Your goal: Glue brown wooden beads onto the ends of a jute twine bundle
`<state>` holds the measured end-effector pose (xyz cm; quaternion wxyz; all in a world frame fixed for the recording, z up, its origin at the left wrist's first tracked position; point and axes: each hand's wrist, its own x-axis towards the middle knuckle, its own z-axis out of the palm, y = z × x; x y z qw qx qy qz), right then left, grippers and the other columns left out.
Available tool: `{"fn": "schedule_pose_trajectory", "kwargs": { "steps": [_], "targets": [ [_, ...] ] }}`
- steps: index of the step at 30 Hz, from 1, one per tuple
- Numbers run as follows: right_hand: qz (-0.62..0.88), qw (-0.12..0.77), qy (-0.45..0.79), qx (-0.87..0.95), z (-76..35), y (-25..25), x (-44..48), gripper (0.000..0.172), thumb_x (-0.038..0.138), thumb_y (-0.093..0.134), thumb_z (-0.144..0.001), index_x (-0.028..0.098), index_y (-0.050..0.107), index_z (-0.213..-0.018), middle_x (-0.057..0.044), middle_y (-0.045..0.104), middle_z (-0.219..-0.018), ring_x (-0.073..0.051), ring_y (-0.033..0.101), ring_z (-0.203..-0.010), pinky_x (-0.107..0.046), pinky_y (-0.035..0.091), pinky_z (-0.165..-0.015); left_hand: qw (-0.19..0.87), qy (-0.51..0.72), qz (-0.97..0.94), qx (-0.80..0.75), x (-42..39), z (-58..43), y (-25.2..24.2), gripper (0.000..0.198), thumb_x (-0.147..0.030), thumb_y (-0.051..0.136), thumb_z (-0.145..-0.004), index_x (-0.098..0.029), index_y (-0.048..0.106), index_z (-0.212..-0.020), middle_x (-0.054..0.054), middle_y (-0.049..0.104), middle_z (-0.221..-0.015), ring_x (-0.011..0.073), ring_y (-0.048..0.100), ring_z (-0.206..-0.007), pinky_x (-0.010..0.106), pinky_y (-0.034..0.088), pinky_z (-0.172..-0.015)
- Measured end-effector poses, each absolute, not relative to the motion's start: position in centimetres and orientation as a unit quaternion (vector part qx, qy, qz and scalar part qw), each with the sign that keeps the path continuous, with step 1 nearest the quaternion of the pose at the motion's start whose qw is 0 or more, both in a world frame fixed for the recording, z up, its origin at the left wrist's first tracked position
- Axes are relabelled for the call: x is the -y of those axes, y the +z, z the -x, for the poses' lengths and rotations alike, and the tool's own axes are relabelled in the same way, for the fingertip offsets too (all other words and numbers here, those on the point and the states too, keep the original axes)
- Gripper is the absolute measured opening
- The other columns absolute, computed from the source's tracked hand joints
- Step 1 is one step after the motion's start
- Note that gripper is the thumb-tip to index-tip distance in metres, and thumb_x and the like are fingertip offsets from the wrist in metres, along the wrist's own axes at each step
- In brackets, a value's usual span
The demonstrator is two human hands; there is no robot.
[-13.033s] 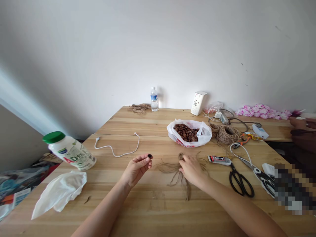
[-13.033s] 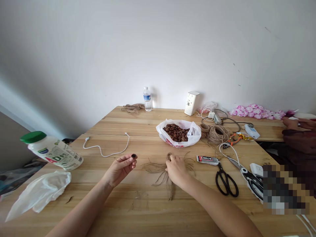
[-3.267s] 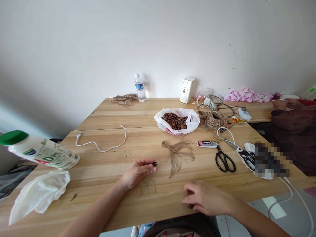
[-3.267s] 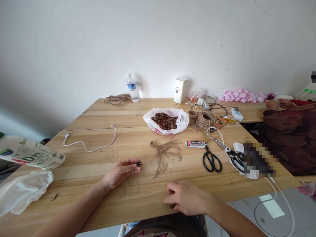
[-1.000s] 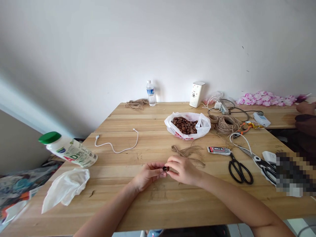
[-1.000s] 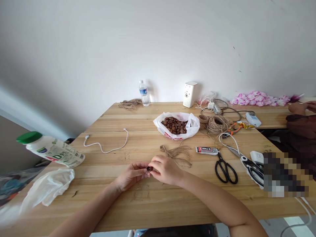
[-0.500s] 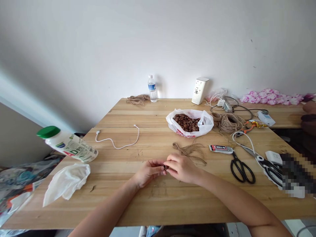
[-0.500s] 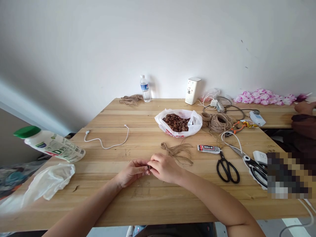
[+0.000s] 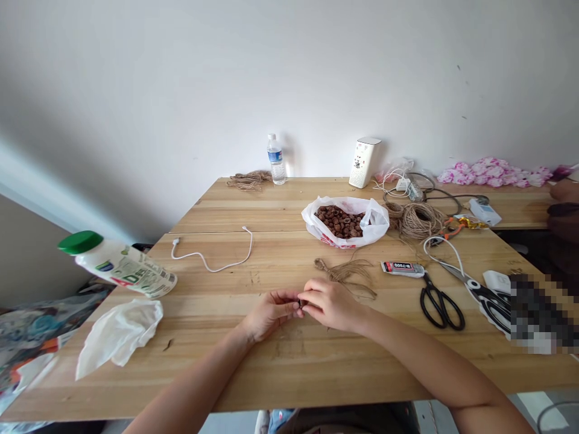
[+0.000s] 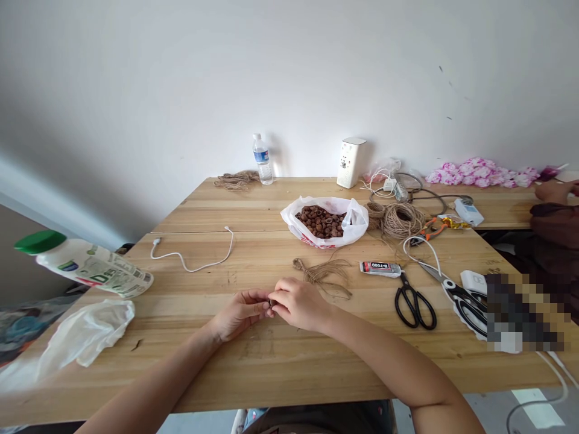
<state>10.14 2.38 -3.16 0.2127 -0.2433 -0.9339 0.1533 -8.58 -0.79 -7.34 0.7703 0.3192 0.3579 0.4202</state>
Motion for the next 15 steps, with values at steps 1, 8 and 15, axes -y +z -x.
{"fn": "schedule_pose_trajectory", "kwargs": {
  "steps": [1, 8, 15],
  "targets": [
    [0.243, 0.213, 0.153, 0.934, -10.15, -3.23, -2.40, 0.016, 0.020, 0.056, -0.083, 0.016, 0.063, -0.096, -0.006, 0.059, -0.090, -0.016, 0.055, -0.080, -0.025, 0.045, -0.071, 0.770, 0.420, -0.319, -0.359, 0.80, 8.59, -7.37, 0.023, -0.015, 0.075, -0.062, -0.012, 0.071, -0.084, 0.006, 0.070, -0.075, 0.0134, 0.063, -0.065, 0.027, 0.047, -0.073],
    [0.243, 0.219, 0.111, 0.939, -10.10, -3.56, -2.36, 0.014, 0.021, 0.056, -0.084, 0.016, 0.063, -0.095, -0.006, 0.058, -0.087, -0.016, 0.054, -0.078, -0.025, 0.045, -0.069, 0.771, 0.431, -0.319, -0.343, 0.90, 8.43, -7.17, 0.022, -0.020, 0.071, -0.066, -0.010, 0.070, -0.086, 0.008, 0.068, -0.071, 0.0153, 0.061, -0.065, 0.030, 0.047, -0.071],
    [0.251, 0.236, 0.066, 0.937, -9.71, -3.84, -1.89, 0.016, 0.020, 0.055, -0.084, 0.015, 0.061, -0.098, -0.007, 0.059, -0.086, -0.018, 0.055, -0.078, -0.028, 0.046, -0.067, 0.749, 0.431, -0.335, -0.374, 1.08, 7.91, -6.77, 0.020, -0.021, 0.073, -0.065, -0.010, 0.069, -0.082, 0.005, 0.066, -0.070, 0.0095, 0.055, -0.056, 0.024, 0.044, -0.060]
  ]
}}
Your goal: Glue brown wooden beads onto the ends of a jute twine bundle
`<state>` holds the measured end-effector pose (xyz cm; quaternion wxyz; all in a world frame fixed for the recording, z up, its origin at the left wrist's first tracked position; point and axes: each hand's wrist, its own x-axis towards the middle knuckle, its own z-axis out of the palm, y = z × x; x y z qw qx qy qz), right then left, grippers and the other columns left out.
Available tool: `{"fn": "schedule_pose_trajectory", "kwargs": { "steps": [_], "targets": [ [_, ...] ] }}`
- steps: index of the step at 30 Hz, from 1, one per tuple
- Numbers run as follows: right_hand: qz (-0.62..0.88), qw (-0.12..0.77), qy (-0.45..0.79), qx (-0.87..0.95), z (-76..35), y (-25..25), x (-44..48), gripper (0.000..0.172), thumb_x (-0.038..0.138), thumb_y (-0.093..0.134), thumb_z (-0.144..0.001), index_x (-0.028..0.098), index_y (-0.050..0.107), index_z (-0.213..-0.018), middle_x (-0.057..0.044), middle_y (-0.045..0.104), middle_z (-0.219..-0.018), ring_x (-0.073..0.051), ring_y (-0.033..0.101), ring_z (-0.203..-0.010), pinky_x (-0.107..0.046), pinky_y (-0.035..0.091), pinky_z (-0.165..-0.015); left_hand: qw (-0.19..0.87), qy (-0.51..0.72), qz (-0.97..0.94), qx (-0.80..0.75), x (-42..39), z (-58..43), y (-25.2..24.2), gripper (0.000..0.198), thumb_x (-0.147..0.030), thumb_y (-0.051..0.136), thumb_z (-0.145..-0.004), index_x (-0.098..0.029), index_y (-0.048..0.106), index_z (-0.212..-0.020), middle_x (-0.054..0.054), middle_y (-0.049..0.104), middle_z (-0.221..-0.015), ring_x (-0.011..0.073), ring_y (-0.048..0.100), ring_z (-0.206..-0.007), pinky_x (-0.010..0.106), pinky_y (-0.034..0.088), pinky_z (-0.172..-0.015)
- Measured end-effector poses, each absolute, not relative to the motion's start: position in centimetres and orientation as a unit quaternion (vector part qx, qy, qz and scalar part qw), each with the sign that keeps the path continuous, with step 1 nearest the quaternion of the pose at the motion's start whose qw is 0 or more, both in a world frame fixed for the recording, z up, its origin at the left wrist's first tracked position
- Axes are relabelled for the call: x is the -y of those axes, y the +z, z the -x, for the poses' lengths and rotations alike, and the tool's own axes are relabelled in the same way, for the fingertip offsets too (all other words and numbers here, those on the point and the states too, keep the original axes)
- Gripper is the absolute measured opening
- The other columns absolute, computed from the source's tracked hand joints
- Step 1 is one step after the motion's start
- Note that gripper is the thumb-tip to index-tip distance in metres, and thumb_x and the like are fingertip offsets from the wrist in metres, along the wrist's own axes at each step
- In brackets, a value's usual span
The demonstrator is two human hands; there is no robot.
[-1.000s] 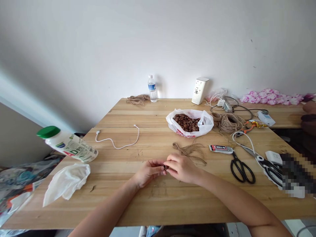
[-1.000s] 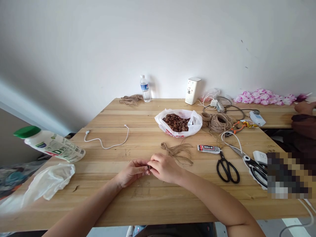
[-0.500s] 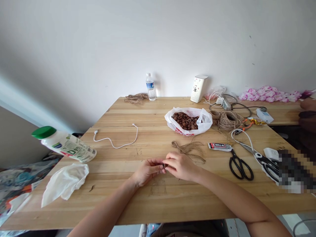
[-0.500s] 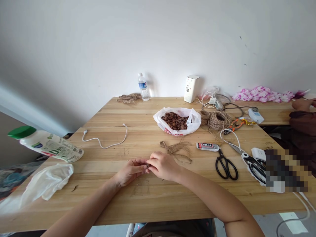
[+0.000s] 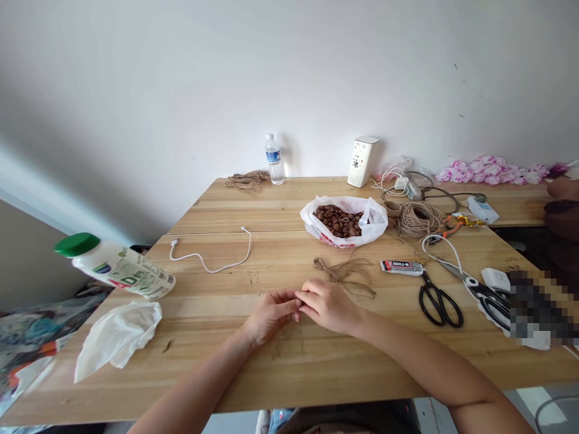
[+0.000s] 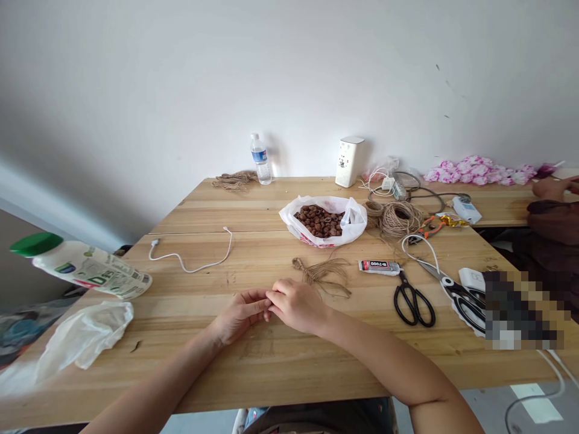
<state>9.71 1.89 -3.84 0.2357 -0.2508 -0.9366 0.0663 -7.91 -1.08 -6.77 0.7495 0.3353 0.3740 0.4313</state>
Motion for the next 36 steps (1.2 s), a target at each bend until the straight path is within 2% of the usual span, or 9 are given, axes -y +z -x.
{"fn": "schedule_pose_trajectory", "kwargs": {
  "steps": [4, 11, 25, 36],
  "targets": [
    [0.256, 0.247, 0.102, 0.929, -10.2, -3.7, -2.0, 0.027, 0.022, 0.059, -0.082, 0.015, 0.056, -0.109, -0.008, 0.059, -0.093, -0.018, 0.055, -0.084, -0.029, 0.048, -0.073, 0.764, 0.430, -0.329, -0.350, 1.1, 8.1, -6.7, 0.022, -0.020, 0.071, -0.068, -0.010, 0.069, -0.087, 0.006, 0.066, -0.072, 0.0107, 0.057, -0.059, 0.025, 0.045, -0.062],
    [0.270, 0.277, 0.125, 0.914, -11.0, -3.5, -2.0, 0.021, 0.021, 0.051, -0.086, 0.017, 0.056, -0.106, -0.008, 0.058, -0.092, -0.018, 0.056, -0.083, -0.030, 0.049, -0.072, 0.787, 0.436, -0.280, -0.336, 0.8, 8.6, -7.0, 0.030, -0.014, 0.070, -0.068, -0.011, 0.067, -0.098, 0.011, 0.069, -0.087, 0.0179, 0.064, -0.072, 0.033, 0.049, -0.074],
    [0.267, 0.264, 0.130, 0.918, -11.0, -3.6, -1.7, 0.015, 0.019, 0.050, -0.084, 0.017, 0.058, -0.097, -0.007, 0.056, -0.091, -0.017, 0.055, -0.079, -0.027, 0.047, -0.069, 0.778, 0.446, -0.271, -0.350, 0.9, 8.4, -7.5, 0.026, -0.010, 0.072, -0.064, -0.010, 0.069, -0.090, 0.010, 0.070, -0.080, 0.0169, 0.065, -0.069, 0.030, 0.050, -0.073],
    [0.267, 0.267, 0.133, 0.916, -11.1, -3.5, -1.7, 0.020, 0.017, 0.051, -0.083, 0.017, 0.058, -0.102, -0.008, 0.056, -0.094, -0.017, 0.055, -0.083, -0.027, 0.047, -0.073, 0.772, 0.459, -0.255, -0.358, 0.9, 8.3, -7.3, 0.026, -0.012, 0.073, -0.062, -0.009, 0.068, -0.087, 0.010, 0.070, -0.079, 0.0153, 0.063, -0.064, 0.028, 0.049, -0.068]
  ]
}}
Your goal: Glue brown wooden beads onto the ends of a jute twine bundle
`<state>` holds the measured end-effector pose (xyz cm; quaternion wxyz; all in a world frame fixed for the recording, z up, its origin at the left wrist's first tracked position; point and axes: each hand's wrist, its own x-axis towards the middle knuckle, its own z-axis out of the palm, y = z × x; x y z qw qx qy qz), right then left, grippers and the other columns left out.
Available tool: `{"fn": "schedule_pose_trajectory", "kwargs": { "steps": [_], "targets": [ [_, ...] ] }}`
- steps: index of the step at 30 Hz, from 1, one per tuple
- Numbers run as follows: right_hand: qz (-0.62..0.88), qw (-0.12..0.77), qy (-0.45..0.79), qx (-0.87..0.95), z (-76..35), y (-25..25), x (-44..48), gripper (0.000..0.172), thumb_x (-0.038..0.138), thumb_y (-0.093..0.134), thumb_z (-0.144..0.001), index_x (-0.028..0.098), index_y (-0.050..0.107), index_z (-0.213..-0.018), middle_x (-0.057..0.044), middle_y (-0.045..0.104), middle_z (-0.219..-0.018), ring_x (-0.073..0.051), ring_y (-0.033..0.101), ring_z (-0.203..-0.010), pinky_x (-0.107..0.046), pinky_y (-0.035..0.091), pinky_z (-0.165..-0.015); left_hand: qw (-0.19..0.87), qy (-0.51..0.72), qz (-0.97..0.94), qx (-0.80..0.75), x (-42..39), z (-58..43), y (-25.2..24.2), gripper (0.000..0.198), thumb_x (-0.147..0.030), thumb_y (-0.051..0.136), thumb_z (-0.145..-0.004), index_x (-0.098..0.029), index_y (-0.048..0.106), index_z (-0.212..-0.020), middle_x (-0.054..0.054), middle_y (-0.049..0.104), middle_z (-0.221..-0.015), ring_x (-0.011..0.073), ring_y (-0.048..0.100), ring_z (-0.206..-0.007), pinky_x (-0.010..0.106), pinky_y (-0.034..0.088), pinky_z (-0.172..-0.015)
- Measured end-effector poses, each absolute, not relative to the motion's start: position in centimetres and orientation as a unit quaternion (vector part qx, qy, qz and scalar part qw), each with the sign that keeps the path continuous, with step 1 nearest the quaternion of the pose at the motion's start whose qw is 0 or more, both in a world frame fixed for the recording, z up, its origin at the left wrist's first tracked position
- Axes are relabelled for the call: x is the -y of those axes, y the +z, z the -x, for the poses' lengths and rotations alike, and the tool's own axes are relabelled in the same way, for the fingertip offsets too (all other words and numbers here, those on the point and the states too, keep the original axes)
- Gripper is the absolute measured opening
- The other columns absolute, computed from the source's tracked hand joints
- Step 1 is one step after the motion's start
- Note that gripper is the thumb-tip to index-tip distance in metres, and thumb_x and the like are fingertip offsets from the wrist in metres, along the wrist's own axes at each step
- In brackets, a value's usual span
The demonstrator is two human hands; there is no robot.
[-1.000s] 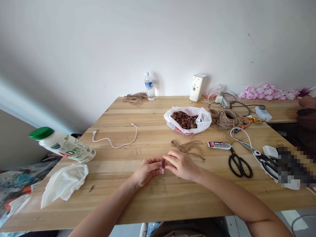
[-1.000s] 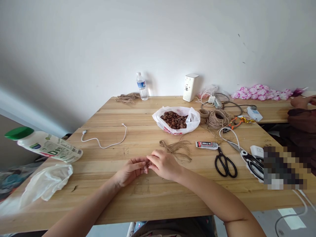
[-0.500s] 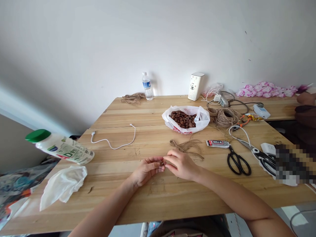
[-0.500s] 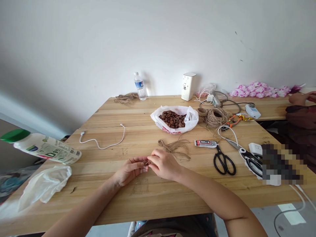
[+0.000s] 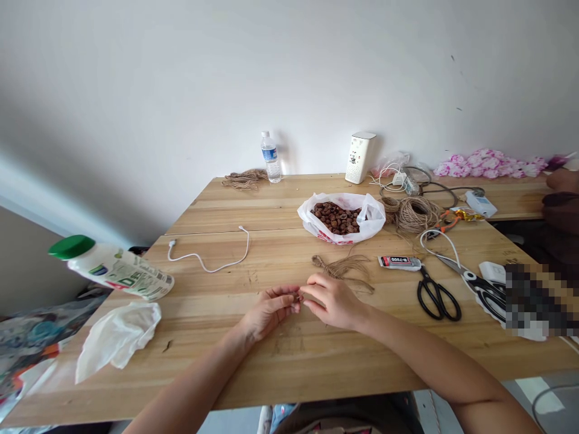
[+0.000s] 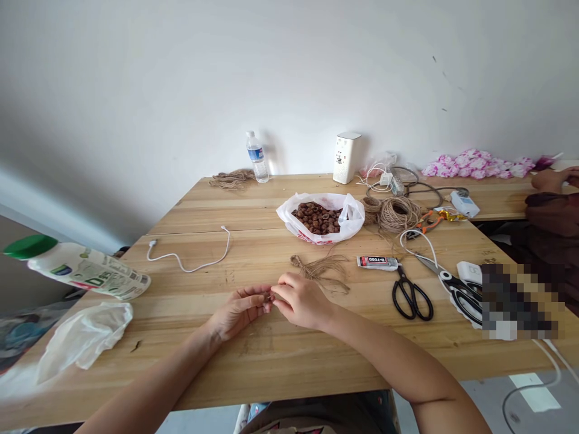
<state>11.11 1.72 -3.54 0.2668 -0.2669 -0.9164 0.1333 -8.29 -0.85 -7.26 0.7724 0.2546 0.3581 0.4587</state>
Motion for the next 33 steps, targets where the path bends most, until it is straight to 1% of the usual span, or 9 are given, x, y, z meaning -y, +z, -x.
{"fn": "schedule_pose_trajectory", "kwargs": {
  "steps": [9, 16, 20, 26, 29, 33],
  "targets": [
    [0.286, 0.293, 0.128, 0.903, -12.2, -3.4, -2.5, 0.021, 0.020, 0.051, -0.084, 0.016, 0.058, -0.103, -0.009, 0.057, -0.096, -0.018, 0.056, -0.084, -0.029, 0.048, -0.072, 0.748, 0.482, -0.227, -0.395, 0.9, 8.1, -7.2, 0.028, -0.013, 0.075, -0.060, -0.009, 0.066, -0.085, 0.010, 0.070, -0.075, 0.0145, 0.063, -0.061, 0.029, 0.049, -0.066],
    [0.323, 0.341, 0.128, 0.874, -14.4, -3.3, -4.5, 0.020, 0.019, 0.054, -0.082, 0.017, 0.059, -0.101, -0.009, 0.057, -0.096, -0.018, 0.057, -0.083, -0.031, 0.048, -0.073, 0.719, 0.513, -0.226, -0.410, 1.1, 7.6, -6.9, 0.039, -0.012, 0.077, -0.057, -0.012, 0.055, -0.090, 0.008, 0.069, -0.075, 0.0147, 0.064, -0.065, 0.027, 0.049, -0.066],
    [0.339, 0.362, 0.142, 0.857, -15.5, -3.1, -5.3, 0.018, 0.020, 0.053, -0.083, 0.018, 0.060, -0.099, -0.008, 0.057, -0.094, -0.017, 0.056, -0.079, -0.030, 0.049, -0.068, 0.709, 0.524, -0.230, -0.412, 1.1, 7.5, -7.2, 0.045, -0.012, 0.077, -0.057, -0.016, 0.048, -0.090, 0.006, 0.068, -0.075, 0.0163, 0.065, -0.069, 0.027, 0.048, -0.065],
    [0.344, 0.381, 0.162, 0.843, -16.2, -3.1, -5.8, 0.016, 0.020, 0.054, -0.083, 0.017, 0.061, -0.097, -0.008, 0.056, -0.093, -0.015, 0.055, -0.073, -0.027, 0.048, -0.062, 0.710, 0.526, -0.247, -0.398, 1.2, 7.5, -7.4, 0.045, -0.014, 0.077, -0.057, -0.019, 0.040, -0.083, 0.005, 0.069, -0.075, 0.0150, 0.064, -0.065, 0.026, 0.047, -0.064],
    [0.341, 0.372, 0.162, 0.848, -16.1, -3.2, -5.8, 0.015, 0.019, 0.055, -0.082, 0.017, 0.062, -0.095, -0.008, 0.057, -0.093, -0.014, 0.054, -0.070, -0.026, 0.048, -0.060, 0.710, 0.525, -0.248, -0.399, 1.3, 7.4, -7.3, 0.043, -0.014, 0.078, -0.057, -0.019, 0.042, -0.082, 0.005, 0.068, -0.076, 0.0140, 0.063, -0.064, 0.026, 0.047, -0.066],
    [0.343, 0.344, 0.159, 0.860, -16.2, -3.4, -5.8, 0.013, 0.017, 0.056, -0.081, 0.016, 0.063, -0.092, -0.007, 0.058, -0.091, -0.012, 0.053, -0.064, -0.026, 0.047, -0.059, 0.688, 0.530, -0.261, -0.421, 0.9, 7.7, -7.3, 0.041, -0.017, 0.077, -0.058, -0.016, 0.052, -0.090, 0.006, 0.068, -0.079, 0.0139, 0.063, -0.071, 0.027, 0.048, -0.071]
  ]
}}
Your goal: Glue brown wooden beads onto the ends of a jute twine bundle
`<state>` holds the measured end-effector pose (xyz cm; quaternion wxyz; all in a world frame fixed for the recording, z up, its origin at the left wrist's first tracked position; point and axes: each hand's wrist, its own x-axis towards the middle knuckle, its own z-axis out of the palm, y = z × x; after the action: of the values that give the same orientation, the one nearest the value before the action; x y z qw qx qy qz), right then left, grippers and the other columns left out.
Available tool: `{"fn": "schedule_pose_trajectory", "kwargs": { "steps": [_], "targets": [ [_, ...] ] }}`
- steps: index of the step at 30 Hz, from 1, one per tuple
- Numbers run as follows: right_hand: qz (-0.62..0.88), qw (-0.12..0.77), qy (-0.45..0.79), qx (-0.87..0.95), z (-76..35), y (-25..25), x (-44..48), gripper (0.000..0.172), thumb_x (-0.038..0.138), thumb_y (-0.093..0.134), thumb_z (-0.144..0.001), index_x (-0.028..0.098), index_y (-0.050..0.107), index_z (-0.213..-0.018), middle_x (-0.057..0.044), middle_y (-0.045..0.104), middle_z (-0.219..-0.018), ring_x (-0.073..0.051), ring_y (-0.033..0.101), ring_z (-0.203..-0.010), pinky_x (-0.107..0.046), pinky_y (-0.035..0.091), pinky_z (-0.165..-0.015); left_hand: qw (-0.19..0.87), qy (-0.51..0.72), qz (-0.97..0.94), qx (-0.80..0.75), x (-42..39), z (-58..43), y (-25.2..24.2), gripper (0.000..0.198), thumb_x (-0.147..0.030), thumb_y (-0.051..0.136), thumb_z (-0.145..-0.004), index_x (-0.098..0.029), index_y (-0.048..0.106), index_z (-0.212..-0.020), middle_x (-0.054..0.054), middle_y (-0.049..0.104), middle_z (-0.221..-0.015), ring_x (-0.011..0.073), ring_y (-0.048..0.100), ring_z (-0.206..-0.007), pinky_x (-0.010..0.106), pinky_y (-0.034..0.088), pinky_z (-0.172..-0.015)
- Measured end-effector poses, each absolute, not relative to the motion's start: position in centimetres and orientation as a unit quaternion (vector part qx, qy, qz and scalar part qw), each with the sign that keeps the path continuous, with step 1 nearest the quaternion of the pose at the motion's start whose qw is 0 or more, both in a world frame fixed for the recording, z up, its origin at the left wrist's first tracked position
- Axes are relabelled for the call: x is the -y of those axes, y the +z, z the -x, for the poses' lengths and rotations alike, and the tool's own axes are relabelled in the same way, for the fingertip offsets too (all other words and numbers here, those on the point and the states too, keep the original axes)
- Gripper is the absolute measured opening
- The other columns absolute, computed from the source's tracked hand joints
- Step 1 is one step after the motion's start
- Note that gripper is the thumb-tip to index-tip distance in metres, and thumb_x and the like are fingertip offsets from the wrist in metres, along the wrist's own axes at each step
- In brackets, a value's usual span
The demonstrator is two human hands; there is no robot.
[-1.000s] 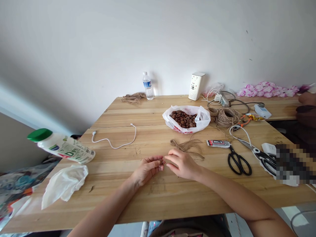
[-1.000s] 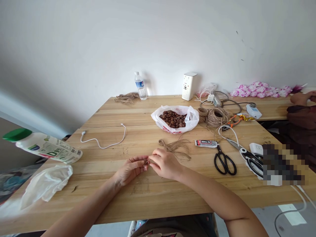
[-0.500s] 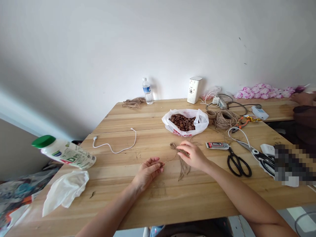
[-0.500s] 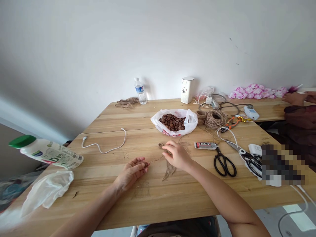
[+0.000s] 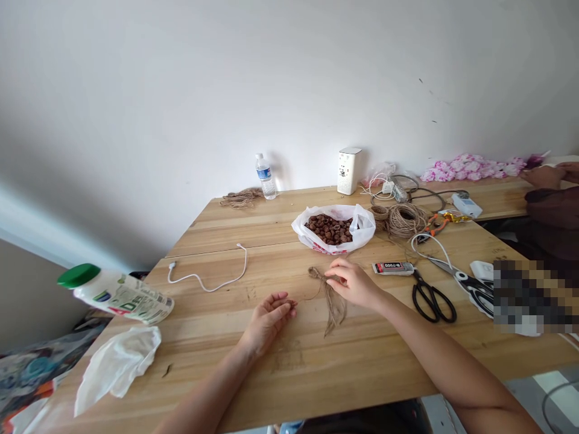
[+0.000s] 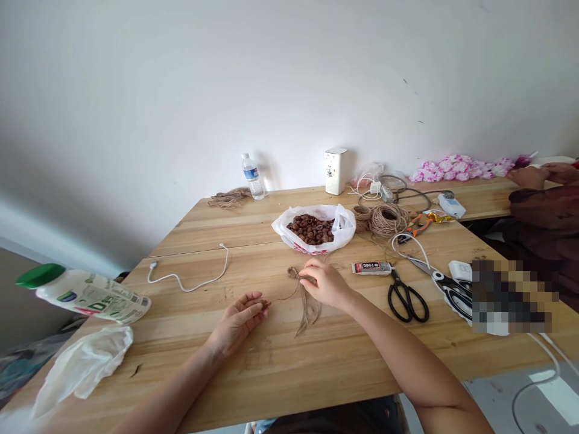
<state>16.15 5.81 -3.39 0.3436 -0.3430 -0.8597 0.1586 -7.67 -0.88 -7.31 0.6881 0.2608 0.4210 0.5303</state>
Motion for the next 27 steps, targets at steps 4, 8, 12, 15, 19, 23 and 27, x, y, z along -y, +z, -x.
{"fn": "schedule_pose_trajectory", "kwargs": {
  "steps": [4, 8, 12, 15, 19, 23, 27],
  "targets": [
    [0.348, 0.331, 0.162, 0.862, -16.4, -3.4, -6.0, 0.012, 0.016, 0.056, -0.081, 0.016, 0.063, -0.091, -0.006, 0.058, -0.091, -0.012, 0.054, -0.063, -0.026, 0.047, -0.061, 0.641, 0.536, -0.307, -0.456, -0.2, 8.6, -6.9, 0.041, -0.021, 0.078, -0.056, -0.013, 0.060, -0.091, 0.007, 0.068, -0.082, 0.0140, 0.062, -0.070, 0.027, 0.046, -0.070],
    [0.352, 0.328, 0.168, 0.860, -16.5, -3.4, -6.0, 0.012, 0.015, 0.056, -0.080, 0.016, 0.064, -0.090, -0.006, 0.058, -0.091, -0.011, 0.054, -0.064, -0.026, 0.047, -0.062, 0.621, 0.512, -0.330, -0.493, -1.9, 9.6, -6.4, 0.036, -0.022, 0.080, -0.050, -0.012, 0.066, -0.082, 0.008, 0.069, -0.081, 0.0125, 0.059, -0.066, 0.026, 0.045, -0.068],
    [0.360, 0.315, 0.168, 0.862, -16.6, -3.4, -6.0, 0.012, 0.015, 0.057, -0.080, 0.016, 0.064, -0.089, -0.006, 0.058, -0.092, -0.011, 0.053, -0.062, -0.026, 0.046, -0.061, 0.596, 0.465, -0.379, -0.533, -3.8, 10.5, -6.2, 0.030, -0.024, 0.078, -0.051, -0.012, 0.067, -0.076, 0.006, 0.067, -0.070, 0.0130, 0.057, -0.061, 0.026, 0.043, -0.062],
    [0.367, 0.307, 0.169, 0.861, -16.7, -3.3, -6.0, 0.012, 0.015, 0.057, -0.080, 0.016, 0.064, -0.089, -0.006, 0.058, -0.093, -0.010, 0.052, -0.059, -0.025, 0.046, -0.059, 0.554, 0.431, -0.423, -0.573, -5.0, 10.8, -6.1, 0.029, -0.027, 0.076, -0.053, -0.012, 0.066, -0.076, 0.003, 0.063, -0.060, 0.0137, 0.055, -0.055, 0.028, 0.043, -0.059],
    [0.373, 0.309, 0.179, 0.857, -16.9, -3.1, -6.1, 0.011, 0.015, 0.057, -0.080, 0.016, 0.064, -0.088, -0.005, 0.058, -0.093, -0.009, 0.051, -0.057, -0.024, 0.045, -0.056, 0.497, 0.410, -0.467, -0.605, -5.9, 11.1, -6.3, 0.031, -0.031, 0.074, -0.053, -0.013, 0.063, -0.076, 0.001, 0.059, -0.055, 0.0142, 0.054, -0.051, 0.027, 0.041, -0.052],
    [0.374, 0.312, 0.174, 0.856, -17.0, -3.1, -6.1, 0.011, 0.015, 0.058, -0.079, 0.017, 0.065, -0.088, -0.005, 0.059, -0.092, -0.008, 0.051, -0.056, -0.024, 0.045, -0.057, 0.455, 0.417, -0.478, -0.625, -6.3, 11.5, -7.0, 0.037, -0.032, 0.072, -0.053, -0.015, 0.061, -0.083, 0.000, 0.060, -0.060, 0.0131, 0.051, -0.046, 0.026, 0.037, -0.048],
    [0.378, 0.304, 0.173, 0.857, -17.1, -3.1, -6.2, 0.011, 0.015, 0.058, -0.079, 0.017, 0.065, -0.087, -0.005, 0.059, -0.092, -0.008, 0.050, -0.056, -0.024, 0.045, -0.058, 0.398, 0.413, -0.508, -0.642, -6.6, 12.0, -7.3, 0.035, -0.032, 0.072, -0.052, -0.018, 0.061, -0.083, 0.002, 0.062, -0.066, 0.0164, 0.055, -0.053, 0.027, 0.038, -0.052]
  ]
}}
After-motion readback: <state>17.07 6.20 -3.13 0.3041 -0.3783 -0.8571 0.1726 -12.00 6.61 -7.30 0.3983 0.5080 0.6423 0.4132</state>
